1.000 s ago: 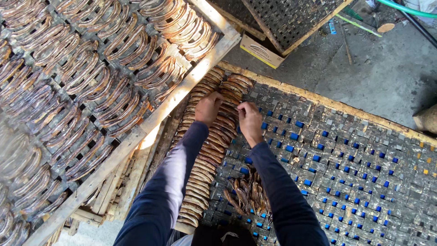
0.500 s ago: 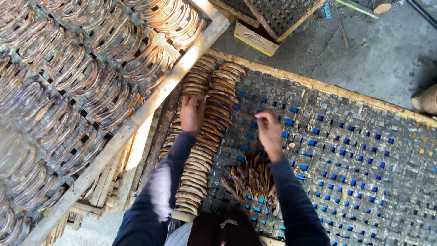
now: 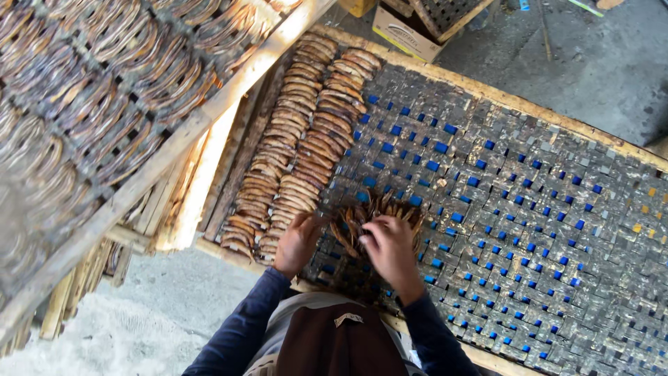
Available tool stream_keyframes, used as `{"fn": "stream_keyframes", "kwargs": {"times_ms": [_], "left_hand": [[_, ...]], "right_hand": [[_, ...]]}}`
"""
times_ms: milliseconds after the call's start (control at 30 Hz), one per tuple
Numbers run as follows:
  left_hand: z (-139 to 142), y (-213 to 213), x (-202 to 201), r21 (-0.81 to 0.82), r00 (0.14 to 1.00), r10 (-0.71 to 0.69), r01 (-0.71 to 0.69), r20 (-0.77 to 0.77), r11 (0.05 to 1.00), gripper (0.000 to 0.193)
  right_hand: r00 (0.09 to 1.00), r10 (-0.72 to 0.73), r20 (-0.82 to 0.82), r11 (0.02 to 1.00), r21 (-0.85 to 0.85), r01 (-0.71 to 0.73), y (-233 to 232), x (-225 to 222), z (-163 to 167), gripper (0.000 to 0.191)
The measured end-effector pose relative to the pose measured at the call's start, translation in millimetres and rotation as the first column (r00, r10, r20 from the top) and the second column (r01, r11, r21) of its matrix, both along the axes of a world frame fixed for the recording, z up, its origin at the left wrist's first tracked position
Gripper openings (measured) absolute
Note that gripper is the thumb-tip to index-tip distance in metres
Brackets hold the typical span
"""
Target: The person gathers dried banana slices from a woven bamboo drying tray and transfers a handful into a plastic bag on a chair. They then arrange the remaining dried banana slices into neat rows across the tray, working piece by piece with both hands.
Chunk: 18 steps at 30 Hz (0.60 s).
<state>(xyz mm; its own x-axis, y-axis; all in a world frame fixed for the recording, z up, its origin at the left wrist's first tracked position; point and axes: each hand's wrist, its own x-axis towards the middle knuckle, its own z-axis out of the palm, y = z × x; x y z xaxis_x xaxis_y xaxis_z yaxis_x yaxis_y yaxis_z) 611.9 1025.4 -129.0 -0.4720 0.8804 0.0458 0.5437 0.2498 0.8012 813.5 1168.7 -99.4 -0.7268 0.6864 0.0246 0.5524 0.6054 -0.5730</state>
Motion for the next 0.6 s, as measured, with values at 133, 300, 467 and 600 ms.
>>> {"fn": "stream_keyframes", "kwargs": {"times_ms": [133,300,467,600], "left_hand": [[3,-23,-3,-0.011,0.995,0.098,-0.098,-0.028,0.995,0.018],[-3,-41,-4,0.003,0.987,0.158,-0.158,0.031,0.987,0.015],[-15,-58,-12,0.120,0.992,0.117,-0.121,0.040,0.985,0.014],[-14,-78,-18,0.057,0.935,0.045,-0.070,0.353,0.996,0.022]], "right_hand": [[0.983,0.168,0.076,0.963,0.200,-0.180,-42,-19,-9,0.048],[0.984,0.131,0.121,0.902,0.397,-0.169,-65,-35,-36,0.031],[0.987,0.065,0.149,0.959,0.266,-0.103,-88,-48,-36,0.013],[0.987,0.010,-0.161,0.973,-0.224,-0.046,-101,-49,-21,0.021]]}}
